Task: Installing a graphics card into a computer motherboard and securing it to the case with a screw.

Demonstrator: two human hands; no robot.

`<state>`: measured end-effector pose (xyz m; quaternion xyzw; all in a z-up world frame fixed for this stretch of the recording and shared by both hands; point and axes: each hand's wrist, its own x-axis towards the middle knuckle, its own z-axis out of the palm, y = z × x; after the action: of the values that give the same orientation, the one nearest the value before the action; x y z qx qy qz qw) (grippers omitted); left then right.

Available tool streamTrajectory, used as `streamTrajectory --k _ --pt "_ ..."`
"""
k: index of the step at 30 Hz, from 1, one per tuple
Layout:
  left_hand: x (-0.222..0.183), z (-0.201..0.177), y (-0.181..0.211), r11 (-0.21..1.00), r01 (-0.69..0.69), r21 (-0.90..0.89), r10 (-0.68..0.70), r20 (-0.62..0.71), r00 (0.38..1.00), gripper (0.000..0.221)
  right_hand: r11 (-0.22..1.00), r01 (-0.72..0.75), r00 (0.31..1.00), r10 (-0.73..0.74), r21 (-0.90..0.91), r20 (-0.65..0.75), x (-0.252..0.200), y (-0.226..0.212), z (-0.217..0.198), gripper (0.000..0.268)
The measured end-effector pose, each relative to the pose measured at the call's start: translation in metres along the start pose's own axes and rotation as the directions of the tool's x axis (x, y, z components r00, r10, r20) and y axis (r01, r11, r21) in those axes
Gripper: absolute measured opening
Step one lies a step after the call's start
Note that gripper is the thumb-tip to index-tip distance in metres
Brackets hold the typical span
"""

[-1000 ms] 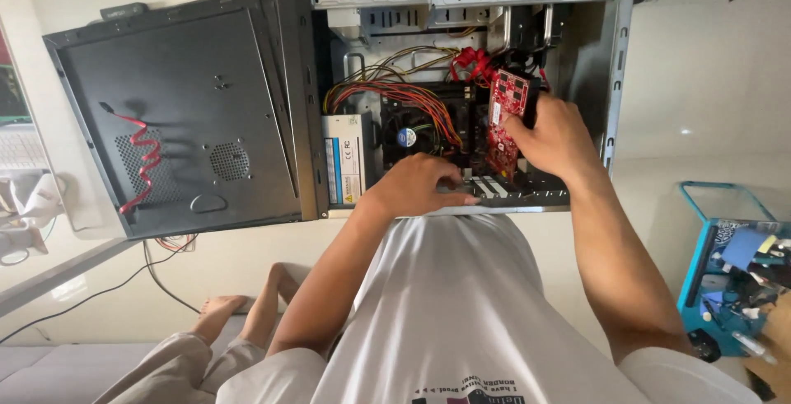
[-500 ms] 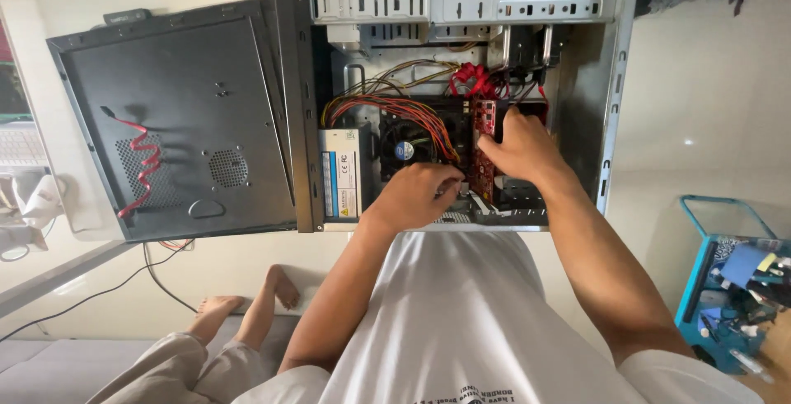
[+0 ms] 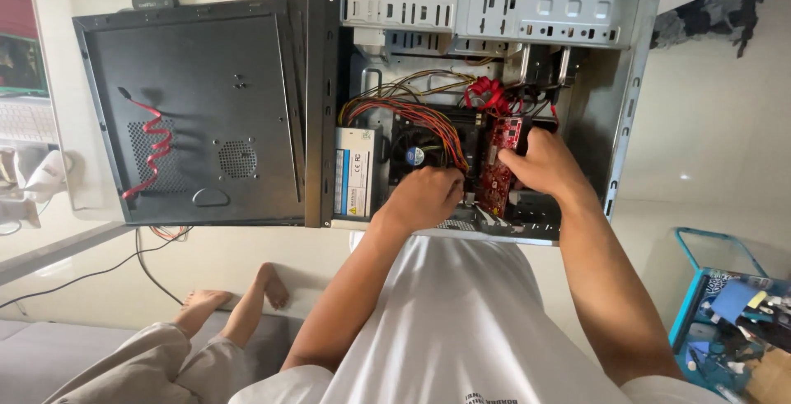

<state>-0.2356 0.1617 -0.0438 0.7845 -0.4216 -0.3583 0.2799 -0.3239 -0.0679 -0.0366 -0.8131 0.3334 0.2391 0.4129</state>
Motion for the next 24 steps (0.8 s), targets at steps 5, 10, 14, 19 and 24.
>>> streamTrajectory --k 5,10,14,19,24 --pt "-0.003 0.000 0.002 1.000 0.016 -0.006 -0.016 -0.010 1.000 0.025 0.999 0.045 0.999 -0.044 -0.006 0.021 -0.001 -0.005 0.003 0.045" --pt "-0.004 0.002 -0.001 1.000 0.010 0.000 -0.010 -0.054 0.998 0.025 0.991 0.068 0.997 -0.072 -0.116 -0.030 -0.010 -0.033 0.005 0.048" --pt "-0.003 0.003 -0.001 1.000 0.006 -0.013 -0.007 -0.061 0.998 0.025 0.988 0.055 0.998 -0.060 -0.141 -0.025 -0.011 -0.041 0.005 0.040" --pt "-0.002 0.004 0.000 0.999 -0.020 0.029 0.022 -0.057 0.998 0.026 0.976 0.054 0.998 -0.061 -0.213 -0.027 -0.007 -0.047 0.008 0.040" --pt "-0.002 0.008 -0.003 0.999 -0.024 0.033 0.027 -0.075 0.997 0.026 0.966 0.038 0.999 -0.045 -0.256 -0.024 -0.010 -0.052 0.008 0.043"
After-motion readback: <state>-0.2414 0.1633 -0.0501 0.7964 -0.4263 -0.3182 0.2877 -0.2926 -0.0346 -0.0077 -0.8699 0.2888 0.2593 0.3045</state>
